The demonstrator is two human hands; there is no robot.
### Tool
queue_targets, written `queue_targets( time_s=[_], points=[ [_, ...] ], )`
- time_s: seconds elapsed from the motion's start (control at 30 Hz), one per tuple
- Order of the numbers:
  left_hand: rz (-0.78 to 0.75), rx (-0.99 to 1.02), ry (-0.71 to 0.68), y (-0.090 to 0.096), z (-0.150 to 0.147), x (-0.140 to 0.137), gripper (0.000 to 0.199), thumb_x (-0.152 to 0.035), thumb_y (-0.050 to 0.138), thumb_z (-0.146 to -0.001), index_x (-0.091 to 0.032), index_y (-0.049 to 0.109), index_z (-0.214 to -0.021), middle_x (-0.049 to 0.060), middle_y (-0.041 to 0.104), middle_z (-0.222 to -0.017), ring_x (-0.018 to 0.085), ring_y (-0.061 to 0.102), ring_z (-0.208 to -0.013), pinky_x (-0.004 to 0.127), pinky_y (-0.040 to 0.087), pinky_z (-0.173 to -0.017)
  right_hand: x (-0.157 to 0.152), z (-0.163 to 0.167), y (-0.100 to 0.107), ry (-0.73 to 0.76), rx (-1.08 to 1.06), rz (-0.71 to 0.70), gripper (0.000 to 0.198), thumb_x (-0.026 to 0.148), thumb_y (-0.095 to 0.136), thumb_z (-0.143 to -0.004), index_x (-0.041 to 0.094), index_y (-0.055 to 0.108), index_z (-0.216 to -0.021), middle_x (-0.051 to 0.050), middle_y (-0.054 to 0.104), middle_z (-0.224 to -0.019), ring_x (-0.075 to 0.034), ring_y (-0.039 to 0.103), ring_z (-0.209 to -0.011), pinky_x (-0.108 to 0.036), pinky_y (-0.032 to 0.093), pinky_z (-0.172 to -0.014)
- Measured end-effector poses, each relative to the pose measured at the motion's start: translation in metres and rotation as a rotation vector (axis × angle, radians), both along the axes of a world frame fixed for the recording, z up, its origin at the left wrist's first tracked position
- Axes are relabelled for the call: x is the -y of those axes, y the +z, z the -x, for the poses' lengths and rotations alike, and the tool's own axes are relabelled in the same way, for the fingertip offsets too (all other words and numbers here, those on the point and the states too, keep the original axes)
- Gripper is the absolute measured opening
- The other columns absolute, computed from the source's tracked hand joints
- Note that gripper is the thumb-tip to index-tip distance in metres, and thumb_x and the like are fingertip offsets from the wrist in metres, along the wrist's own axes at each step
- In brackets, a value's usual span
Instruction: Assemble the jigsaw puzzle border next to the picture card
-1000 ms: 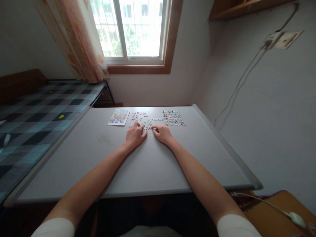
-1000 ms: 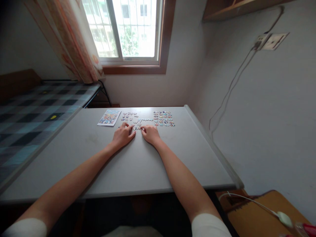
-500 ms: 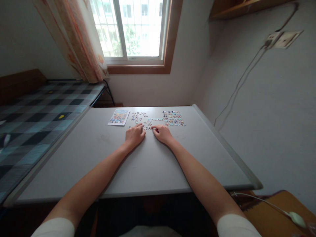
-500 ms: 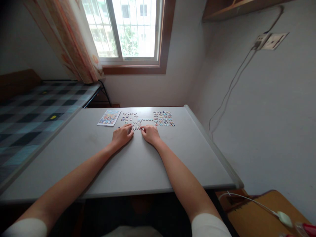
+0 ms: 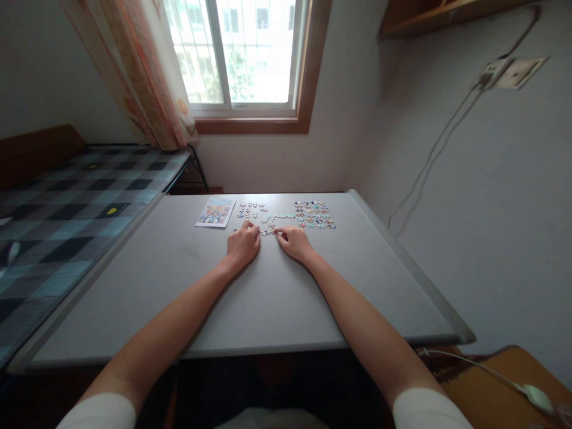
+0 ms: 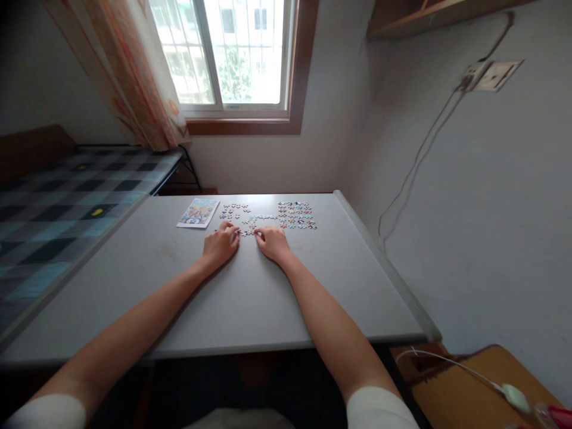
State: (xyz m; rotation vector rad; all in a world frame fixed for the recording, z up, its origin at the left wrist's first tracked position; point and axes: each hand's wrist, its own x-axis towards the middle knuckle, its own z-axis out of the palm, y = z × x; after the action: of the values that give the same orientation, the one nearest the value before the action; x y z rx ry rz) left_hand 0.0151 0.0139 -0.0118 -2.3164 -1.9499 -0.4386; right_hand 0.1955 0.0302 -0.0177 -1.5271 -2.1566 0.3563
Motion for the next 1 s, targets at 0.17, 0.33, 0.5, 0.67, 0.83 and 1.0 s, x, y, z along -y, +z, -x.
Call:
queue_targets(
  time_s=[0.17, 0.33, 0.5, 0.67, 0.83, 1.0],
  points=[
    [0.008, -0.030, -0.020, 0.000, 0.002, -0.001, 0.035, -0.034, 0.036, -0.093, -0.025, 0.063, -0.112, 0.006, 0.055, -0.116, 0.017, 0.061, -0.074, 0.029, 0.042, -0.063, -0.001, 0.000, -0.001, 0.007, -0.005, -0.001, 0.027, 0.024, 0.049, -0.087, 0.025, 0.069, -0.105, -0.004, 0.068, -0.087, -0.017, 0.058, -0.084, -0.029, 0.037, -0.080],
    [-0.002, -0.058, -0.018, 0.002, 0.002, -0.001, 0.035, -0.033, 0.035, -0.093, -0.023, 0.065, -0.107, 0.008, 0.055, -0.111, 0.018, 0.060, -0.074, 0.030, 0.041, -0.063, -0.002, 0.000, -0.003, 0.004, -0.010, -0.007, 0.027, 0.024, 0.049, -0.086, 0.025, 0.069, -0.104, -0.004, 0.068, -0.086, -0.018, 0.058, -0.083, -0.030, 0.038, -0.080],
    [-0.078, -0.075, -0.007, 0.004, 0.003, -0.001, 0.035, -0.033, 0.036, -0.092, -0.021, 0.067, -0.101, 0.009, 0.056, -0.105, 0.020, 0.058, -0.077, 0.033, 0.039, -0.066, -0.003, -0.001, -0.007, 0.012, -0.048, -0.027, 0.028, 0.023, 0.049, -0.086, 0.023, 0.069, -0.106, -0.004, 0.066, -0.086, -0.017, 0.057, -0.080, -0.030, 0.039, -0.080],
    [-0.127, -0.068, -0.028, 0.003, 0.004, -0.002, 0.033, -0.033, 0.040, -0.090, -0.020, 0.070, -0.093, 0.010, 0.057, -0.101, 0.025, 0.054, -0.089, 0.037, 0.037, -0.075, -0.003, 0.001, -0.008, 0.091, -0.083, -0.189, 0.026, 0.024, 0.050, -0.087, 0.022, 0.069, -0.105, -0.006, 0.061, -0.092, -0.019, 0.051, -0.092, -0.032, 0.039, -0.087],
    [-0.154, -0.083, -0.008, 0.003, 0.003, -0.002, 0.031, -0.032, 0.042, -0.088, -0.019, 0.071, -0.090, 0.012, 0.058, -0.103, 0.028, 0.050, -0.096, 0.041, 0.035, -0.079, 0.008, 0.010, -0.003, 0.160, 0.097, -0.245, 0.032, 0.045, 0.054, -0.087, 0.027, 0.068, -0.109, -0.009, 0.051, -0.116, -0.026, 0.038, -0.110, -0.041, 0.033, -0.094],
    [-0.174, -0.093, 0.052, 0.005, 0.002, -0.001, 0.030, -0.033, 0.044, -0.087, -0.020, 0.071, -0.088, 0.012, 0.059, -0.105, 0.029, 0.049, -0.098, 0.043, 0.034, -0.081, 0.011, 0.018, -0.001, 0.145, 0.207, -0.222, 0.045, 0.055, 0.047, -0.087, 0.027, 0.061, -0.120, -0.011, 0.044, -0.125, -0.029, 0.030, -0.118, -0.044, 0.028, -0.098]
  ],
)
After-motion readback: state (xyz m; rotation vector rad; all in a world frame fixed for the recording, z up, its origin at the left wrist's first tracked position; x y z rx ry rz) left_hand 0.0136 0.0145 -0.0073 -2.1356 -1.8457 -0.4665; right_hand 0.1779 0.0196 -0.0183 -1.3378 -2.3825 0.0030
